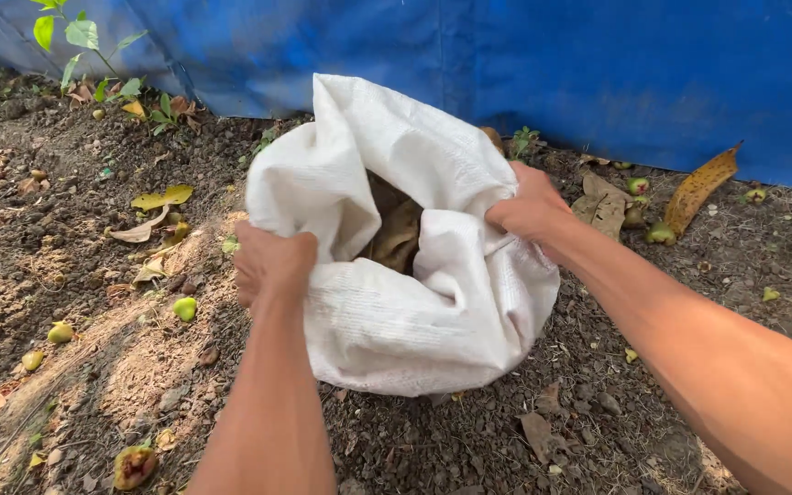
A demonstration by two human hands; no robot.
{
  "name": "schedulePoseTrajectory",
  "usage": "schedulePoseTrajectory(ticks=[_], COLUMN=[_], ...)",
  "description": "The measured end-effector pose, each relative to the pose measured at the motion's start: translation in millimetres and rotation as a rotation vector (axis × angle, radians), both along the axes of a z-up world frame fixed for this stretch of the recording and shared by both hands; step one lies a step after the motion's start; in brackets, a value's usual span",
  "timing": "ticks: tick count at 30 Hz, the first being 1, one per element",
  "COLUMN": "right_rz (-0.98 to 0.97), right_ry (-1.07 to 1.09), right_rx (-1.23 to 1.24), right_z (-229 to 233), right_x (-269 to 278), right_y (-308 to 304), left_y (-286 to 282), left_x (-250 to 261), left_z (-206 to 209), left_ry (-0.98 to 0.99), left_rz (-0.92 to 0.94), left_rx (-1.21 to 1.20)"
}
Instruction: Picking up fallen leaves and small debris from the ground and placing them into a white collection bag.
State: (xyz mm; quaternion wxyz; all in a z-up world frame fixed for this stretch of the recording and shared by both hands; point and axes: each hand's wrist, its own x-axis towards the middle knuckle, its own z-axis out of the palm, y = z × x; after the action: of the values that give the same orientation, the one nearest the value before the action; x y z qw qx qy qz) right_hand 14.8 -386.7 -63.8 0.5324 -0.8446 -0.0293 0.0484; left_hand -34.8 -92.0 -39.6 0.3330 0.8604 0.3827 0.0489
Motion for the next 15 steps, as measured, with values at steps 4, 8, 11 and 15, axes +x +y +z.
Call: schedulePoseTrajectory(ticks=[4, 8, 11, 15], right_rz=[-0.188, -0.035, 0.142, 0.291], right_ry=[0.081, 0.159, 0.164, 0.203], right_rx=[0.102, 0.146, 0.076, 0.105], right_z=[10.0, 1.8, 3.2, -1.6], right_x=[-1.8, -0.7, -11.6, -10.3], right_y=[4.1, 47.2, 72.0, 65.3], left_y=[69.4, 105.8, 93.1, 98.8], left_x=[-3.4, 5.0, -15.5, -7.5], left_z=[55.3, 71.0, 59.2, 46.5], left_ry=[-0.229, -0.192, -0.192, -0.109], left_rz=[0.334, 0.400, 0.393, 0.396], left_rx=[0.114, 0.205, 0.177, 0.139])
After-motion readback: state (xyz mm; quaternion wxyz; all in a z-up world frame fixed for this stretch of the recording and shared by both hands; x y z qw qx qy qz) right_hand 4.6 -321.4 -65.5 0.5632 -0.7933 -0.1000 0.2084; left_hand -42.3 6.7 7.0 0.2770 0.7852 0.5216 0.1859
